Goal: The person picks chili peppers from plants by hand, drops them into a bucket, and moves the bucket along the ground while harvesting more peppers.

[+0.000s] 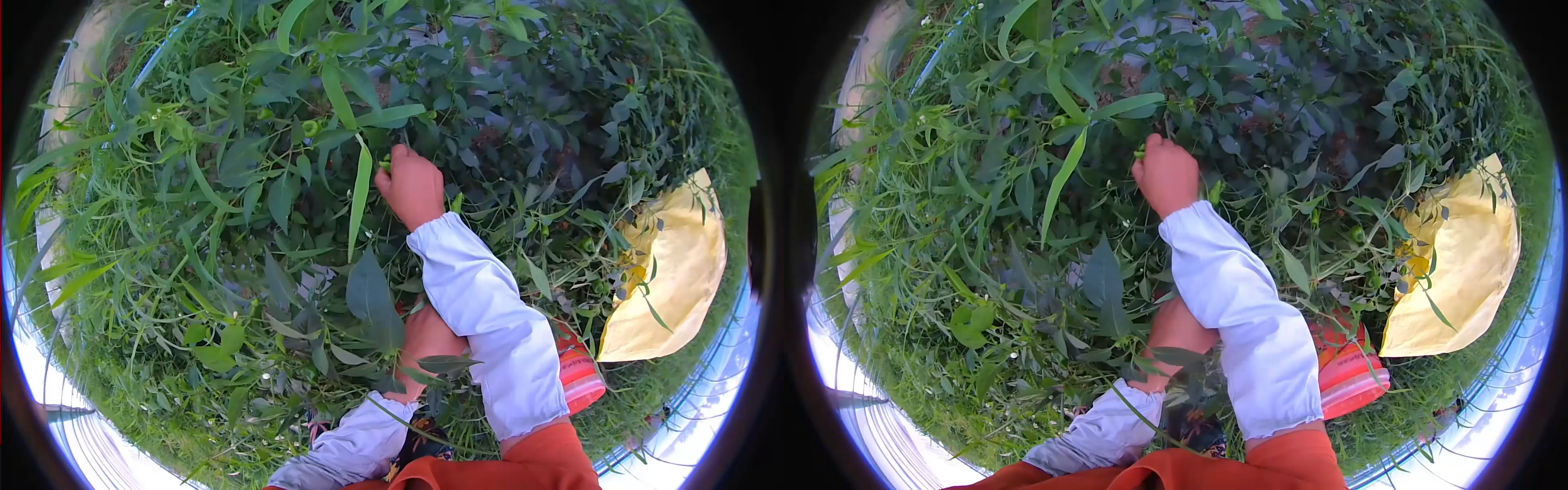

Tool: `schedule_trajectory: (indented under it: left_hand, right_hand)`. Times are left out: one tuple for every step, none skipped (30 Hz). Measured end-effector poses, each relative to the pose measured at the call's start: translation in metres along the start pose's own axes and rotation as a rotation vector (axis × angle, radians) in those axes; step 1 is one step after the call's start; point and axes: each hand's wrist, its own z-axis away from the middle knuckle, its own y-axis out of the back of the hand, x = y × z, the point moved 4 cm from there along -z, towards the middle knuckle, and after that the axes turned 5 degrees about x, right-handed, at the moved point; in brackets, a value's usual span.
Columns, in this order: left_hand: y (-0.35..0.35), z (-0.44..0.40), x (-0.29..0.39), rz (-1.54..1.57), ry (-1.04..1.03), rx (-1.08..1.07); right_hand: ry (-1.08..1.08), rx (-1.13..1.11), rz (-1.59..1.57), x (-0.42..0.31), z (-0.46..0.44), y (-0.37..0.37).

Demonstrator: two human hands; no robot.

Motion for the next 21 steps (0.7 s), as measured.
schedule_trajectory:
  left_hand:
    - [0.001,-0.001,0.002,-0.029,-0.056,0.02]
    - [0.002,-0.002,0.004,-0.058,-0.11,0.039]
    - [0.003,-0.003,0.006,-0.085,-0.164,0.058]
    - [0.003,-0.003,0.006,-0.079,-0.129,0.022]
    - [0.004,-0.003,0.008,-0.071,-0.094,-0.013]
    - [0.004,-0.004,0.008,-0.063,-0.058,-0.047]
    - [0.003,-0.006,0.008,-0.101,-0.06,-0.065]
    - [0.001,-0.008,0.006,-0.139,-0.062,-0.084]
    - [0.0,-0.009,0.005,-0.177,-0.062,-0.103]
    - [0.004,-0.01,0.008,-0.152,-0.077,-0.055]
    - [0.008,-0.009,0.012,-0.123,-0.093,-0.009]
    - [0.011,-0.009,0.016,-0.092,-0.112,0.038]
    - [0.01,-0.01,0.012,-0.109,-0.109,0.015]
    - [0.01,-0.011,0.013,-0.108,-0.092,0.002]
    - [0.01,-0.012,0.012,-0.107,-0.071,-0.01]
    - [0.01,-0.011,0.011,-0.104,-0.048,-0.024]
    - [0.01,-0.01,0.011,-0.105,-0.073,0.005]
    - [0.009,-0.01,0.01,-0.106,-0.101,0.035]
    - [0.007,-0.01,0.009,-0.107,-0.129,0.064]
    - [0.007,-0.011,0.007,-0.086,-0.129,0.062]
    - [0.008,-0.011,0.005,-0.064,-0.128,0.06]
  right_hand:
    - [0.09,0.093,-0.086,-0.003,0.002,0.009]
    - [0.034,0.036,-0.203,-0.001,0.003,0.01]
    - [-0.02,-0.022,-0.319,0.001,0.004,0.01]
    - [-0.075,-0.079,-0.434,0.002,0.005,0.011]
    - [-0.098,-0.045,-0.544,0.004,0.008,0.016]
    - [-0.119,-0.012,-0.654,0.004,0.009,0.024]
    - [-0.139,0.019,-0.763,0.006,0.008,0.032]
    - [-0.173,0.034,-0.961,0.005,0.002,0.049]
    - [-0.209,0.048,-1.158,0.003,-0.006,0.072]
    - [-0.342,-0.008,-1.373,0.008,-0.021,0.091]
    - [-0.302,0.053,-1.618,0.014,-0.042,0.103]
    - [-0.271,0.093,-1.64,0.025,-0.066,0.109]
    - [-0.296,0.11,-1.544,0.034,-0.09,0.116]
    - [-0.366,0.077,-1.579,0.041,-0.114,0.117]
    - [-0.363,0.041,-1.561,0.043,-0.136,0.115]
    - [-0.326,-0.016,-1.514,0.04,-0.157,0.112]
    - [-0.31,-0.059,-1.383,0.04,-0.178,0.102]
    - [-0.292,-0.099,-1.252,0.04,-0.197,0.092]
    - [-0.351,-0.113,-1.145,0.042,-0.21,0.078]
    - [-0.409,-0.124,-1.037,0.045,-0.221,0.064]
    - [0.074,-0.19,-0.223,0.045,-0.237,0.052]
